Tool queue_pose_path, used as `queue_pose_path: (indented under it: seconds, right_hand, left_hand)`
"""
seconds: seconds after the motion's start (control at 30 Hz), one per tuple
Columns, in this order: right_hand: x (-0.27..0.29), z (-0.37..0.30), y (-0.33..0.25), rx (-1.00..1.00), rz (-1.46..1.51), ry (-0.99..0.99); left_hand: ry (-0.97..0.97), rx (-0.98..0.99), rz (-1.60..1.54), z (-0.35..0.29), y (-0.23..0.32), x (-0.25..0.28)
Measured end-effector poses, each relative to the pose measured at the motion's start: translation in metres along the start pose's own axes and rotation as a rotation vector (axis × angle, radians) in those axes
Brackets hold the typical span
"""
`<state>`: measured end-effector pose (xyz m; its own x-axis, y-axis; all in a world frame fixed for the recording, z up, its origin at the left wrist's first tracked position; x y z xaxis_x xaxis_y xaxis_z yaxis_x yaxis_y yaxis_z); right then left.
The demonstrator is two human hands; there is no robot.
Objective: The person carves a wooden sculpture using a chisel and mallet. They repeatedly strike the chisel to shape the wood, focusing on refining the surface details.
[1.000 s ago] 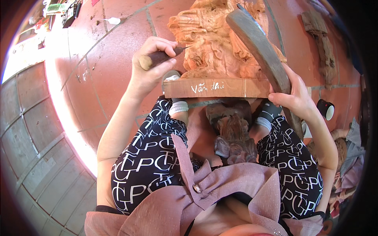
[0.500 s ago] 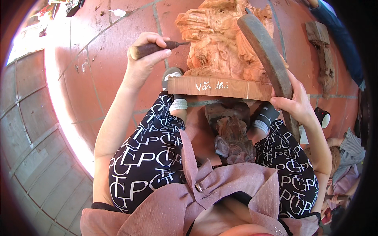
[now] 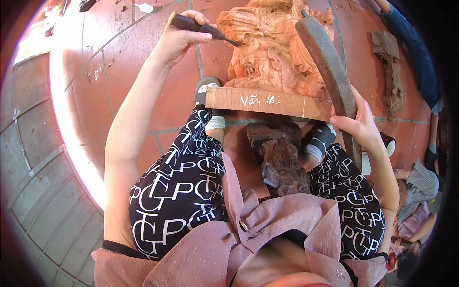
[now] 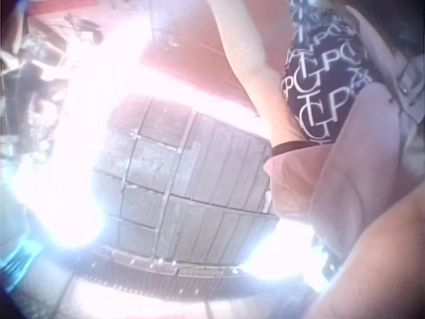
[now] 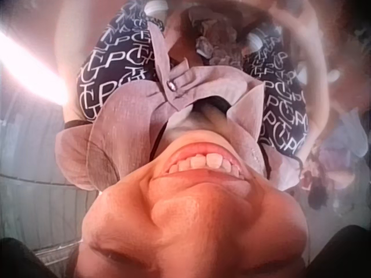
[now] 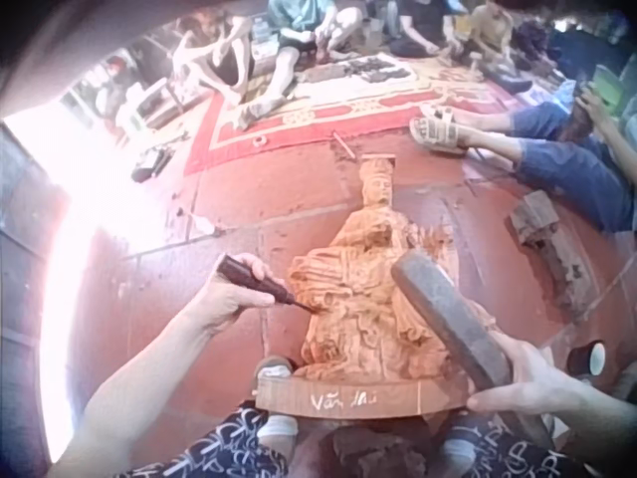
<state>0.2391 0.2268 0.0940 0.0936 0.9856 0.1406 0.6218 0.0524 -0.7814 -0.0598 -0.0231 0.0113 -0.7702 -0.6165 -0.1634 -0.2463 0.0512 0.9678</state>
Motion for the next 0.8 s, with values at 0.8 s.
queue_pose_path:
  seconds: [0.8]
  right_hand:
    - [-0.024, 0.0, -0.119, 0.707, -0.782, 0.137]
  left_hand:
    - [0.057, -0.13, 0.163, -0.018, 0.009, -0.02]
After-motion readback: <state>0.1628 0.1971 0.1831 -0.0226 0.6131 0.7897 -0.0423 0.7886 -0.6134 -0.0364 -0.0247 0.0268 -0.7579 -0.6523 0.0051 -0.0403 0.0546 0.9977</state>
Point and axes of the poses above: each hand's wrist, its own z-axis towards the middle knuckle, its own x-axis out of the back of the hand, y = z × x, the point moved 5 cm from there along z, towards the middle knuckle, and after that the axes turned 1 degree about -x, right-handed, at the moved point
